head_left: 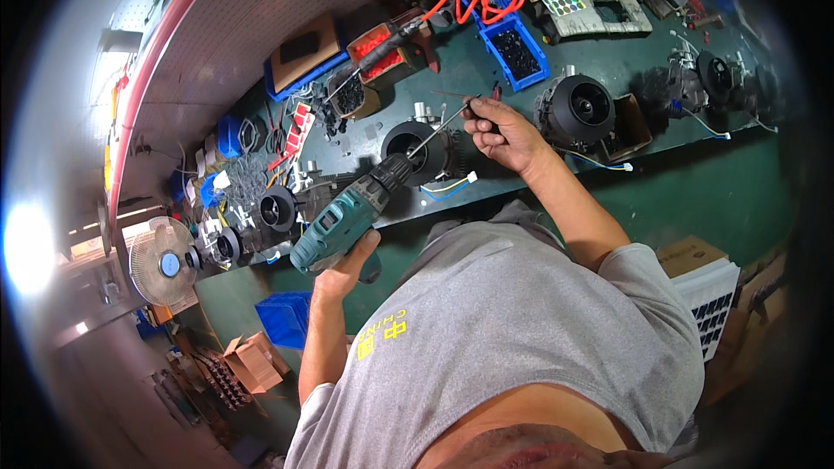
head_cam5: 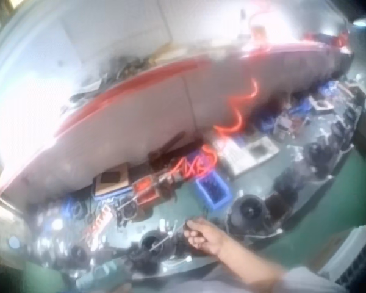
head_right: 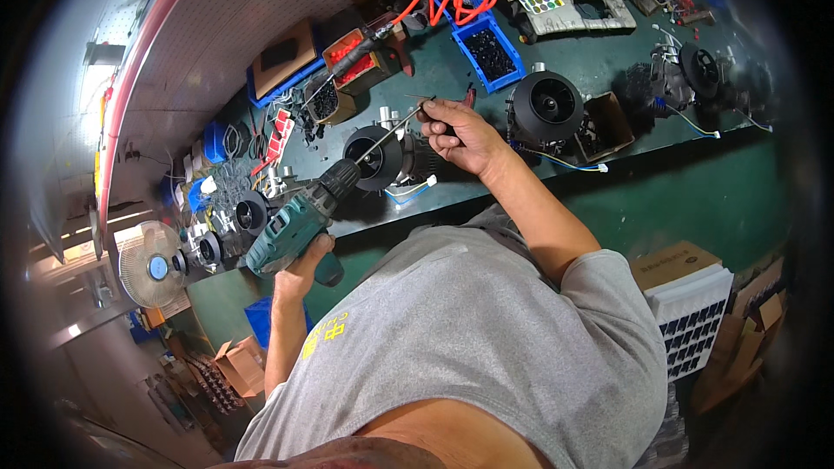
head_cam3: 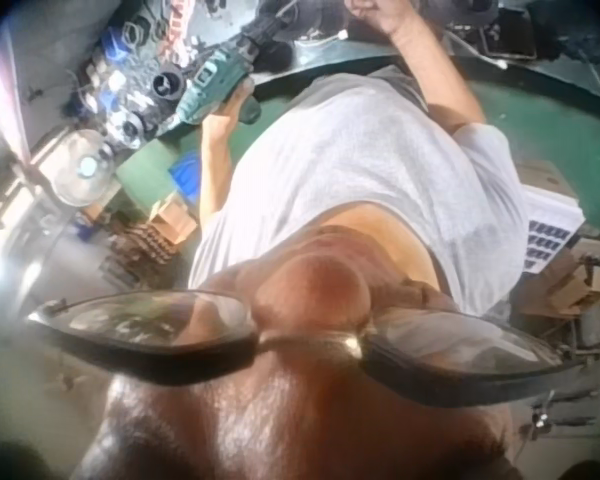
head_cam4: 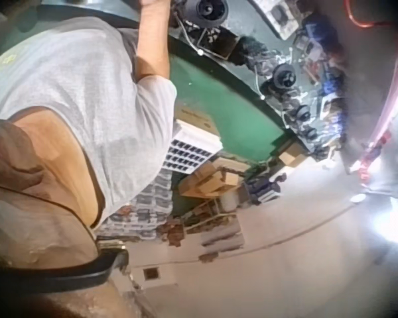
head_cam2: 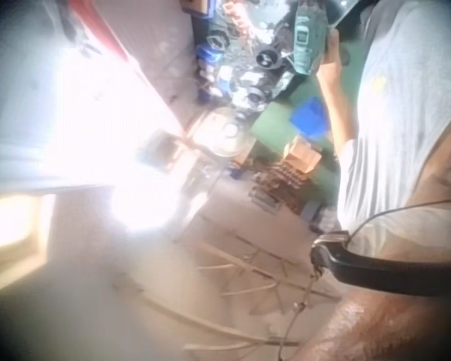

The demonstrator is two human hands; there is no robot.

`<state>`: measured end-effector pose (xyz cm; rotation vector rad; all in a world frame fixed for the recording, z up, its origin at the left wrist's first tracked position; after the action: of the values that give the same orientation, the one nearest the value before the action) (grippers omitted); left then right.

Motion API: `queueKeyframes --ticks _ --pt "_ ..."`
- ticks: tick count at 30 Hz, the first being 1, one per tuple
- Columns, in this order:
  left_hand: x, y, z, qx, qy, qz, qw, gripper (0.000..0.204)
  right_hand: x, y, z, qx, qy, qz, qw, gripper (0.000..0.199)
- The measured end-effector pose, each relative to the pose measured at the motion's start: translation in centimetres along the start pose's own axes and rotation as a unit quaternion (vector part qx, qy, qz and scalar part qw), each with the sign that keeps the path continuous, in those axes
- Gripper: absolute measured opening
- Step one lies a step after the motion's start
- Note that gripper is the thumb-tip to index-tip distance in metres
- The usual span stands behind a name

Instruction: The person uses a cordless drill to fasten screws into several small electric motors placed on a green workbench. They repeatedly pick up each motor, align it, and drive screws into its housing, then set it aside and move to the next unit.

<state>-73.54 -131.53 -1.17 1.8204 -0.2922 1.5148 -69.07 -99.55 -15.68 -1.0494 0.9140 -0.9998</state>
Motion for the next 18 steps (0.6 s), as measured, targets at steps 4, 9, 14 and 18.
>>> queueKeyframes --ticks 4,9,14,18 --pt "-0.2 1.3 -1.6 -0.032 -0.035 -0.043 0.998 0.029 0.2 -0.7 -0.7 0.023 0.011 0.0 1.0 0.011" --pt "-1.2 3.1 -3.0 -0.045 0.082 0.098 0.991 0.029 0.0 -1.0 -1.0 0.031 0.008 0.021 0.999 0.01" --pt "-1.4 4.6 -4.9 -0.077 0.026 0.024 0.996 0.029 1.1 -1.1 -2.4 0.018 0.006 -0.044 0.999 0.014" --pt "1.3 4.2 -6.4 -0.116 -0.064 -0.121 0.984 0.028 1.2 -0.8 -3.0 0.033 0.018 -0.058 0.998 0.017"
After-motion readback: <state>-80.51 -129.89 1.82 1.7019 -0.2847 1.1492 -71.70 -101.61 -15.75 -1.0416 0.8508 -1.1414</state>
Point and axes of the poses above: each hand's wrist, its own z-axis away from the middle knuckle, its own y-axis out of the back of the hand, x = y × z, the point moved 3 cm from there along -z, towards the middle knuckle, and after that the axes turned 13 degrees about -y, right-handed, at the moved point
